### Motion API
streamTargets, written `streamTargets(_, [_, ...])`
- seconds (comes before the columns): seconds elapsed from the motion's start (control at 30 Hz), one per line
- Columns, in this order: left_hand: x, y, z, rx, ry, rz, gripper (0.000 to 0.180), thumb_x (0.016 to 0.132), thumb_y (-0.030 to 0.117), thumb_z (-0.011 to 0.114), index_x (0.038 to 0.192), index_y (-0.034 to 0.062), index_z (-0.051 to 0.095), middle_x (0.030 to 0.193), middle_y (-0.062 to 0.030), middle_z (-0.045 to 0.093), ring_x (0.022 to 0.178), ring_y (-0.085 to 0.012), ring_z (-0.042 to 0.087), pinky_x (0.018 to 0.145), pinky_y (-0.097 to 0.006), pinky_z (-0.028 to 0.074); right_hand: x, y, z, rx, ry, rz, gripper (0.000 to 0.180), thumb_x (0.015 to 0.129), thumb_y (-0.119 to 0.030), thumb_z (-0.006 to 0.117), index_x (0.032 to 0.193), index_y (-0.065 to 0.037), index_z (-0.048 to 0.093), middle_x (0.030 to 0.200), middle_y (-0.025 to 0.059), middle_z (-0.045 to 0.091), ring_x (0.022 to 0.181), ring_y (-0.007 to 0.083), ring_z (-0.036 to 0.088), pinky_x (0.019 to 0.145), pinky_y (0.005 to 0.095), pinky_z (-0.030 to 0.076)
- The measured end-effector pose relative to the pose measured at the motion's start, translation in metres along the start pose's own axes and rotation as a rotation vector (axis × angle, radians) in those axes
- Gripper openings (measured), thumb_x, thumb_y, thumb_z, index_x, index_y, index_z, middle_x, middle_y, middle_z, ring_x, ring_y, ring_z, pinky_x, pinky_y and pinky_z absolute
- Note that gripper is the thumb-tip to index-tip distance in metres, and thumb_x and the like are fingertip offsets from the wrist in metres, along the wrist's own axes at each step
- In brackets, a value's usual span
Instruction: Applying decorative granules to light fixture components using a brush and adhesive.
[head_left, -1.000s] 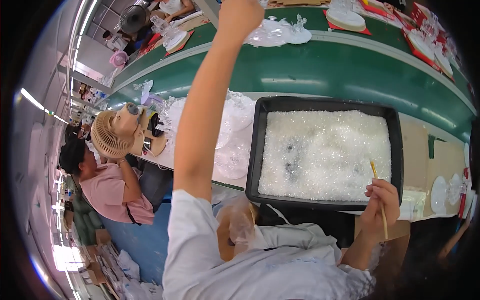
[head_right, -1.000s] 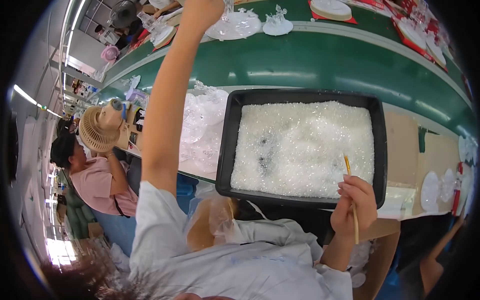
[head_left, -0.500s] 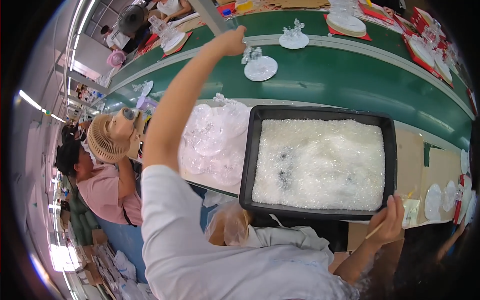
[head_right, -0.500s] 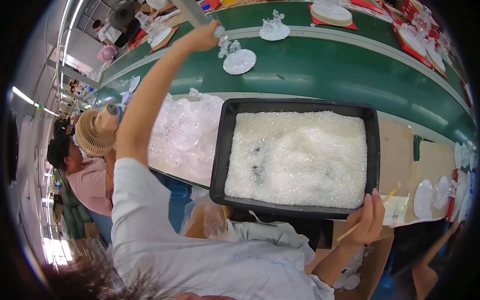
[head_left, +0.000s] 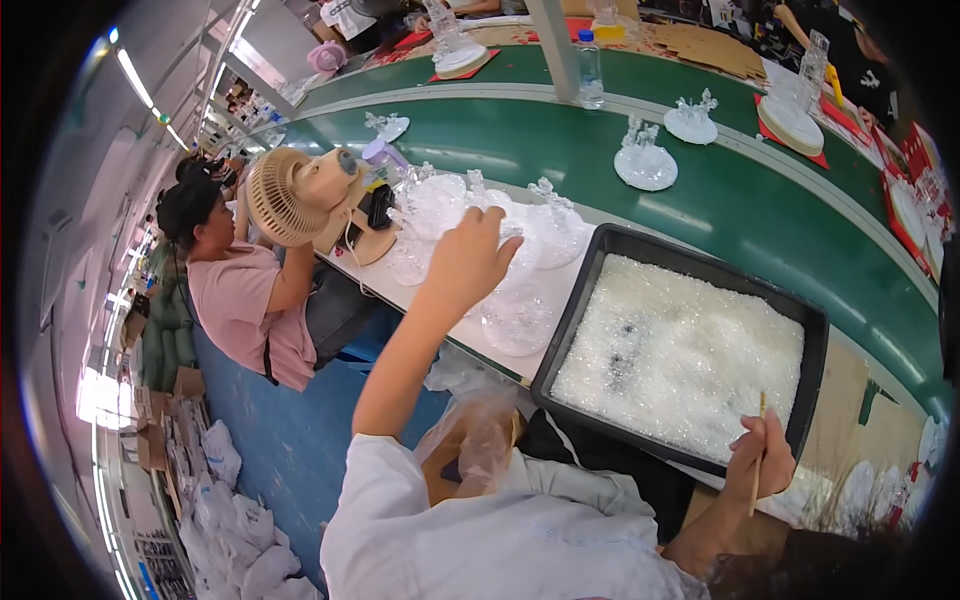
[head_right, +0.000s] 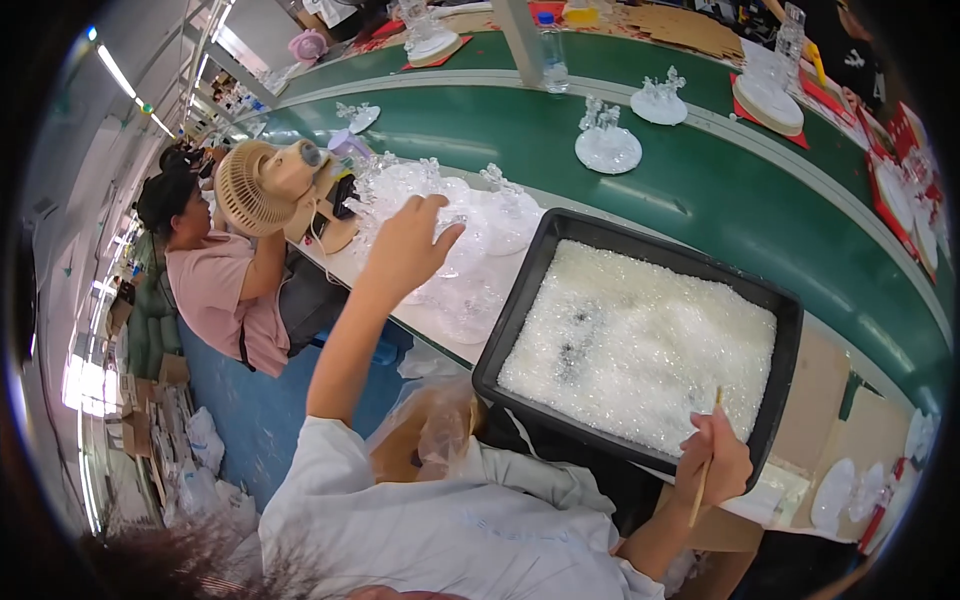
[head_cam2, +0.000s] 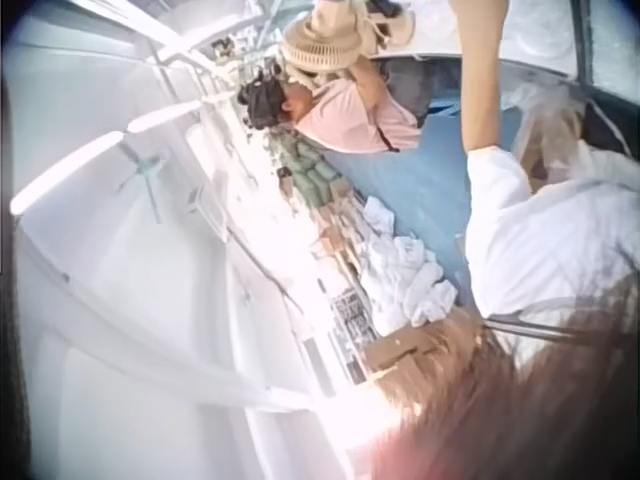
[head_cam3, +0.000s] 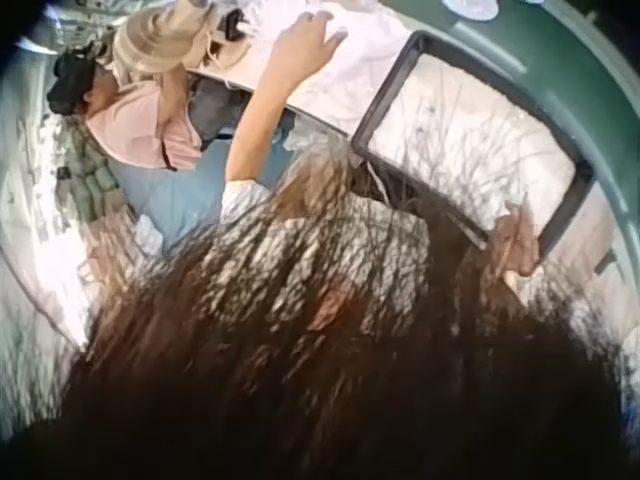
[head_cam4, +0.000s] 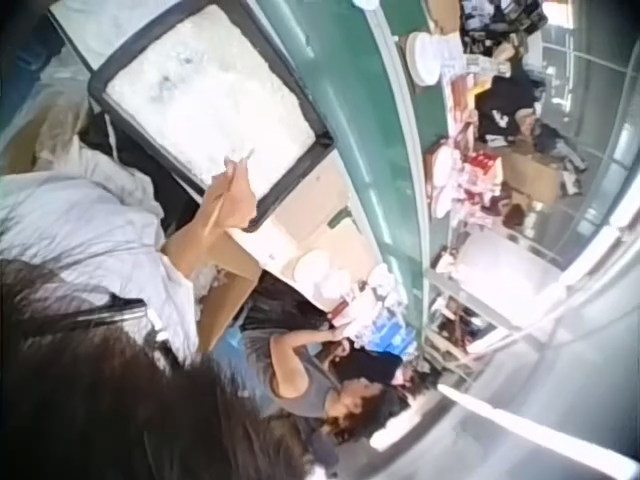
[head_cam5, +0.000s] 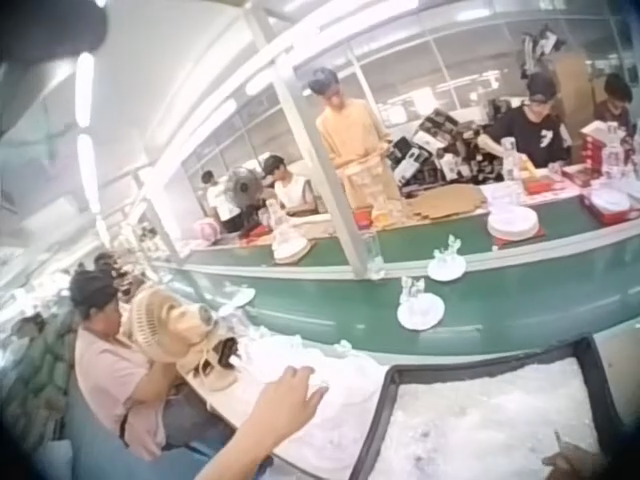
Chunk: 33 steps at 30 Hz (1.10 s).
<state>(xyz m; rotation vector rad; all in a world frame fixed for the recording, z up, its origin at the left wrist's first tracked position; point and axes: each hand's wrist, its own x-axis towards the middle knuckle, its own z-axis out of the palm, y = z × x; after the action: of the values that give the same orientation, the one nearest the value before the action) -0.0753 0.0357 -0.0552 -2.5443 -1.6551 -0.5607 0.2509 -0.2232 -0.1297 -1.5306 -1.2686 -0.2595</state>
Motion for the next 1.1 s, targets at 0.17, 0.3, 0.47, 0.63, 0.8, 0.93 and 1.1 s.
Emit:
streamTargets(0.17, [0.007,-0.012,0.013,-0.092,0.047,0.008,0.013,0.089,0.014,0.063,0.091,0.0013,0.066,0.079,-0.0209,0.065,0.075,-0.0403,0.064,0.068,-0.046,0.05,0.004,-0.008,-0.001,-0.098,-0.037,-0.167,0.02,0.097,-0.014,0.054,0.092,-0.001,0.069,0.073,0.0099,0.069,0.053,0.0158,0.061,0.049,0.028,0.048])
streamTargets(0.3, [0.007,-0.015,-0.004,-0.17,0.16,0.078,0.011,0.088,0.011,0.063,0.086,0.0001,0.066,0.074,-0.0209,0.065,0.069,-0.0389,0.064,0.063,-0.043,0.05,0.014,-0.017,-0.002,-0.045,-0.074,-0.258,0.02,0.094,-0.012,0.053,0.084,-0.001,0.067,0.072,0.0103,0.068,0.061,0.0222,0.064,0.057,0.0303,0.05])
streamTargets(0.47, [0.004,0.01,-0.054,-0.203,0.186,0.116,0.01,0.088,0.009,0.065,0.09,-0.0003,0.067,0.072,-0.0189,0.064,0.065,-0.0317,0.066,0.059,-0.036,0.049,0.026,-0.037,-0.008,0.206,-0.254,0.229,0.027,0.1,-0.015,0.048,0.095,0.006,0.064,0.083,0.0141,0.068,0.067,0.0153,0.065,0.056,0.0268,0.047])
streamTargets(0.63, [-0.014,0.068,-0.088,-0.337,0.256,0.331,0.012,0.082,-0.005,0.064,0.093,0.0008,0.063,0.086,-0.015,0.065,0.068,-0.0316,0.062,0.061,-0.034,0.049,0.052,-0.052,0.023,0.996,-0.265,0.738,0.043,0.104,-0.023,0.044,0.134,0.006,0.047,0.119,0.0234,0.064,0.102,0.0299,0.068,0.078,0.033,0.057])
streamTargets(0.8, [-0.017,0.108,-0.068,-0.511,0.199,0.554,0.019,0.081,-0.012,0.06,0.094,0.0013,0.063,0.091,-0.014,0.066,0.078,-0.0293,0.064,0.066,-0.032,0.051,0.057,-0.051,0.055,1.49,-0.414,1.048,0.056,0.103,-0.034,0.038,0.141,0.007,0.038,0.137,0.0229,0.051,0.125,0.0368,0.053,0.105,0.0487,0.043])
streamTargets(0.93, [-0.01,0.134,-0.033,-0.721,0.266,0.602,0.034,0.079,-0.014,0.057,0.109,0.0013,0.059,0.101,-0.0133,0.066,0.083,-0.0237,0.064,0.073,-0.028,0.05,0.049,-0.043,0.044,1.627,-0.373,0.995,0.065,0.102,-0.043,0.03,0.143,0.008,0.034,0.141,0.0196,0.047,0.131,0.0331,0.047,0.11,0.0482,0.037])
streamTargets(1.1, [-0.017,0.157,-0.005,-1.322,-0.053,0.055,0.038,0.093,0.004,0.061,0.129,-0.0007,0.049,0.113,-0.0105,0.065,0.087,-0.0081,0.057,0.076,-0.022,0.046,0.046,-0.047,0.036,1.399,-0.287,0.806,0.076,0.1,-0.051,0.032,0.143,0.011,0.033,0.14,0.0215,0.048,0.13,0.0315,0.048,0.109,0.0456,0.037])
